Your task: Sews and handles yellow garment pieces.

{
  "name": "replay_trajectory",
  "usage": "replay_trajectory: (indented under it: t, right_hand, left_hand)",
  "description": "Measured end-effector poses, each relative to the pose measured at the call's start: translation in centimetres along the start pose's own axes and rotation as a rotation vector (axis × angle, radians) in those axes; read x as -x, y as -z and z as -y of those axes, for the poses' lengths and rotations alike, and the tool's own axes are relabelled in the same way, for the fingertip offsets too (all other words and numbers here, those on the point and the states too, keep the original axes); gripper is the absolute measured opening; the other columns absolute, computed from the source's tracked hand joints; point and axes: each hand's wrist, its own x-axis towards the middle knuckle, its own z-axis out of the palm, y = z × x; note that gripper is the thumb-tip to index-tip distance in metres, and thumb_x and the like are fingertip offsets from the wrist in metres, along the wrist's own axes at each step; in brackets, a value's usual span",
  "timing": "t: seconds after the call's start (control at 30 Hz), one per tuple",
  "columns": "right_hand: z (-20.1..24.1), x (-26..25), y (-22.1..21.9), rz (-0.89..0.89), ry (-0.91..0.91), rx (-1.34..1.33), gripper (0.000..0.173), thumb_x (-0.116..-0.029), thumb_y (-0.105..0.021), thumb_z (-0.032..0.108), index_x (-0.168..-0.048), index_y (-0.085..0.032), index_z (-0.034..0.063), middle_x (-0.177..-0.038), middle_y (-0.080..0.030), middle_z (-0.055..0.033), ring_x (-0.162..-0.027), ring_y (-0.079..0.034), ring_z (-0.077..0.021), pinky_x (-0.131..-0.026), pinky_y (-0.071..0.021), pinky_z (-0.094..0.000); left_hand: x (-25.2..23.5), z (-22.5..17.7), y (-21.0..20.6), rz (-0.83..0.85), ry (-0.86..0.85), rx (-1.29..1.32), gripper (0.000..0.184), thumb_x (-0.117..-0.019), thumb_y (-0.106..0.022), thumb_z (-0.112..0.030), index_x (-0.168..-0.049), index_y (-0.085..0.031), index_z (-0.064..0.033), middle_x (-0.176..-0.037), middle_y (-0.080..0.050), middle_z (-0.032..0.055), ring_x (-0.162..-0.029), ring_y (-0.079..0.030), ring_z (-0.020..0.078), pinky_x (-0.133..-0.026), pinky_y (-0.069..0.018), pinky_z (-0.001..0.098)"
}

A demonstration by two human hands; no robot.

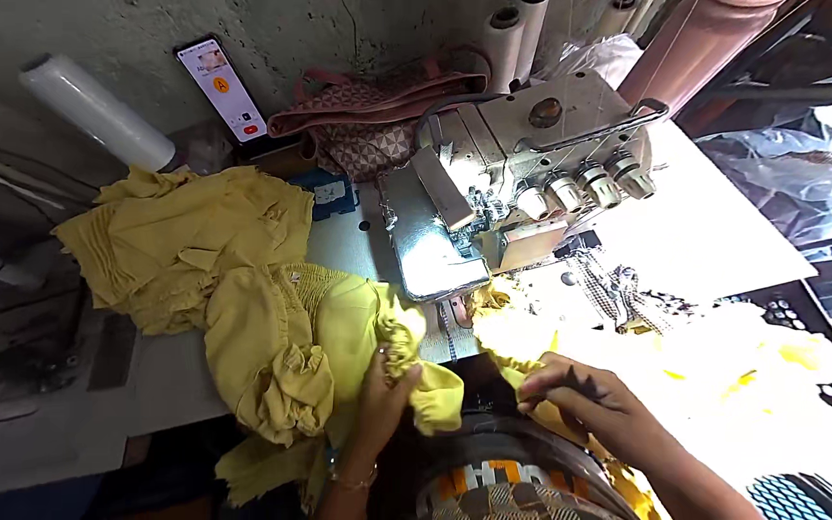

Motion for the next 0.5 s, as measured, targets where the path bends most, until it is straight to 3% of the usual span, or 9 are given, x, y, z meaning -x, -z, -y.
replay_trajectory:
  t: [0.03,0.1,0.2,0.23,0.3,0.33,0.4,0.43,0.5]
  right_hand:
    - [-0.4,-0.2,-0.4,0.024,-0.053,-0.011,0.028,-0.099,-0.051,0.011,-0.109,-0.076,0.0159,-0.098,-0.069,0.0086,-0.076,-0.066,0.0042,-0.056,-0.0516,-0.0112]
    - [-1.1,-0.7,-1.4,0.057,-0.17,-0.064,0.026,-0.1007,-0.054,0.016,-0.113,-0.076,0.0124,-0.101,-0.07,0.007,-0.076,-0.066,0.0027,-0.055,-0.0501,-0.0119]
    - [-1.6,-1.8,-3.1,0.098,-0.22,-0.165,0.026,-0.1036,-0.057,0.027,-0.118,-0.074,0.0127,-0.105,-0.07,0.0086,-0.076,-0.065,0.0047,-0.055,-0.0486,-0.0107]
    - [-1.5,-2.2,-3.6,0.119,-0.223,-0.189,0.028,-0.1044,-0.056,0.029,-0.119,-0.073,0.0131,-0.104,-0.069,0.0101,-0.071,-0.061,0.0069,-0.053,-0.046,-0.0099]
    - [-1.4,-2.8,-4.3,0.18,-0.246,-0.272,0.034,-0.1065,-0.051,0.039,-0.117,-0.072,0.0143,-0.094,-0.067,0.0138,-0.057,-0.049,0.01,-0.047,-0.0406,-0.0093]
    - [-1.8,-3.0,-4.4,0.229,-0.273,-0.328,0.043,-0.1038,-0.05,0.055,-0.112,-0.072,0.018,-0.085,-0.065,0.0151,-0.052,-0.046,0.009,-0.046,-0.0392,-0.0107]
    - [-2.3,-3.1,-4.4,0.304,-0.334,-0.423,0.056,-0.0884,-0.054,0.078,-0.098,-0.069,0.0249,-0.071,-0.06,0.0155,-0.048,-0.046,0.0064,-0.044,-0.0404,-0.0132]
    - [-2.1,-3.0,-4.3,0.298,-0.355,-0.44,0.05,-0.0852,-0.063,0.075,-0.094,-0.069,0.0262,-0.07,-0.06,0.0164,-0.047,-0.046,0.0069,-0.043,-0.0401,-0.0129]
    - [-1.6,-2.8,-4.0,0.211,-0.313,-0.362,0.026,-0.0885,-0.075,0.048,-0.091,-0.072,0.0221,-0.083,-0.064,0.015,-0.052,-0.048,0.0083,-0.045,-0.0403,-0.0106]
  left_hand:
    - [0.6,-1.5,0.6,-0.026,0.121,0.237,0.051,-0.0952,-0.06,-0.01,-0.139,-0.041,0.0086,-0.111,-0.068,0.0088,-0.097,-0.07,0.0106,-0.087,-0.0598,0.0303]
    - [1.5,-3.6,1.4,-0.071,0.237,0.528,0.046,-0.0951,-0.055,-0.008,-0.137,-0.039,0.0017,-0.106,-0.073,0.0098,-0.093,-0.075,0.0197,-0.083,-0.0644,0.0386]
    - [1.9,-4.1,0.4,-0.114,0.156,0.6,0.046,-0.0957,-0.06,-0.015,-0.134,-0.039,-0.0008,-0.102,-0.074,0.0074,-0.091,-0.076,0.0186,-0.081,-0.0648,0.0349]
    - [1.8,-3.4,-0.2,-0.109,0.089,0.639,0.055,-0.0923,-0.07,-0.023,-0.133,-0.04,-0.0002,-0.104,-0.074,0.0073,-0.094,-0.076,0.0185,-0.083,-0.0643,0.0351]
    - [1.6,-2.0,-1.8,-0.131,-0.028,0.599,0.079,-0.0802,-0.082,-0.048,-0.13,-0.041,-0.0033,-0.103,-0.072,-0.0029,-0.094,-0.073,0.0081,-0.083,-0.0624,0.0284]
    - [1.6,-1.5,-2.7,-0.151,-0.072,0.543,0.083,-0.0782,-0.08,-0.057,-0.13,-0.041,-0.0048,-0.103,-0.07,-0.0095,-0.094,-0.07,0.0005,-0.083,-0.0608,0.0231]
    - [1.3,-0.7,-3.8,-0.165,-0.099,0.474,0.098,-0.0816,-0.068,-0.07,-0.138,-0.033,0.0022,-0.112,-0.065,-0.0082,-0.101,-0.065,-0.0045,-0.089,-0.0572,0.0204]
    - [1.1,-0.7,-4.1,-0.171,-0.09,0.461,0.102,-0.085,-0.063,-0.072,-0.141,-0.028,0.0058,-0.116,-0.062,-0.0055,-0.104,-0.063,-0.0053,-0.091,-0.0555,0.0195]
    - [0.5,-1.0,-4.5,-0.197,-0.069,0.522,0.096,-0.0907,-0.063,-0.064,-0.144,-0.024,0.006,-0.119,-0.06,-0.0023,-0.107,-0.063,-0.0031,-0.093,-0.0551,0.0203]
